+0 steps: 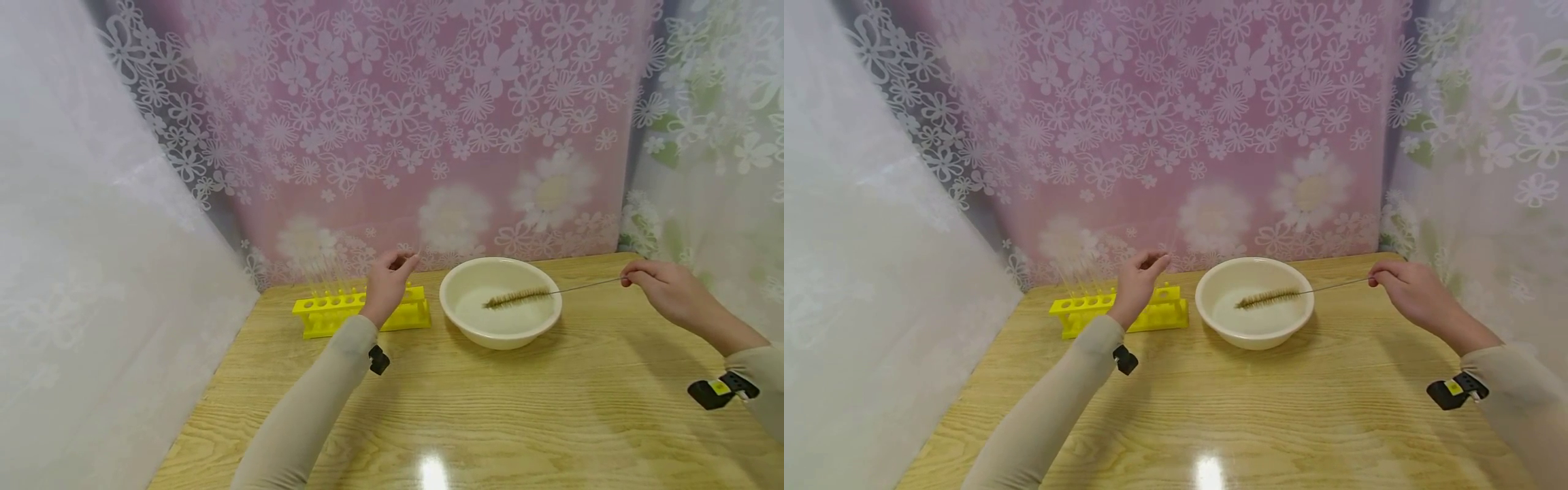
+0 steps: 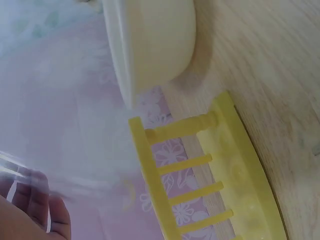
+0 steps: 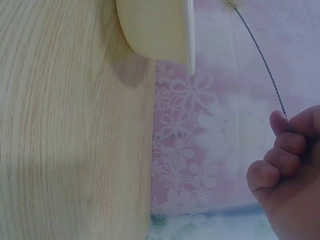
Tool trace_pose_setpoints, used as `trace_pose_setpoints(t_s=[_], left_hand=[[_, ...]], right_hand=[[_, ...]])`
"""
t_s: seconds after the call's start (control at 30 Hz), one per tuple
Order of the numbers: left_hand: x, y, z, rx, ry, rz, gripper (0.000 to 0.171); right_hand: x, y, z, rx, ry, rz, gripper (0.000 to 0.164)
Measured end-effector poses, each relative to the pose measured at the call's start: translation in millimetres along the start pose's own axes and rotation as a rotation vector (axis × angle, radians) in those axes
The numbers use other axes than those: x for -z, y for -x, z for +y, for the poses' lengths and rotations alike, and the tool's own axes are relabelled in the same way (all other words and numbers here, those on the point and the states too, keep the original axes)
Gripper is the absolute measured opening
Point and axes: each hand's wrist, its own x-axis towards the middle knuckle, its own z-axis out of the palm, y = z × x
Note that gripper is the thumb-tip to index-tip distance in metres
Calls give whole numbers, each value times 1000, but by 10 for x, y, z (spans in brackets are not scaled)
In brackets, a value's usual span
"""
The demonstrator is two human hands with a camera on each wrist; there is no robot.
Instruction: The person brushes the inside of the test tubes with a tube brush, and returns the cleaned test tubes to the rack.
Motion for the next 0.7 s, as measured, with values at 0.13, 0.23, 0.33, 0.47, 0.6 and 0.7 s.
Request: trace_pose_setpoints(t_s=[0.13,0.23,0.33,0.47,0.6,0.7], left_hand=[[54,-27,4,15,65,53,31],[83,-28,-3,13,101,83,28],[98,-22,-13,22,99,107,31],[98,-30,-33,38,79,141,36],[95,-44,-40,45,64,165,35],[90,-52,-41,38,46,174,35]], right_hand=[[-4,-1,-2,-7,4,9,37],[-12,7,-7,-2,8,14,38],[-20,18,-10,3,9,18,38],[-30,30,-15,13,4,21,37],[-37,38,-13,18,0,29,37],[-38,40,-3,20,-7,34,37]])
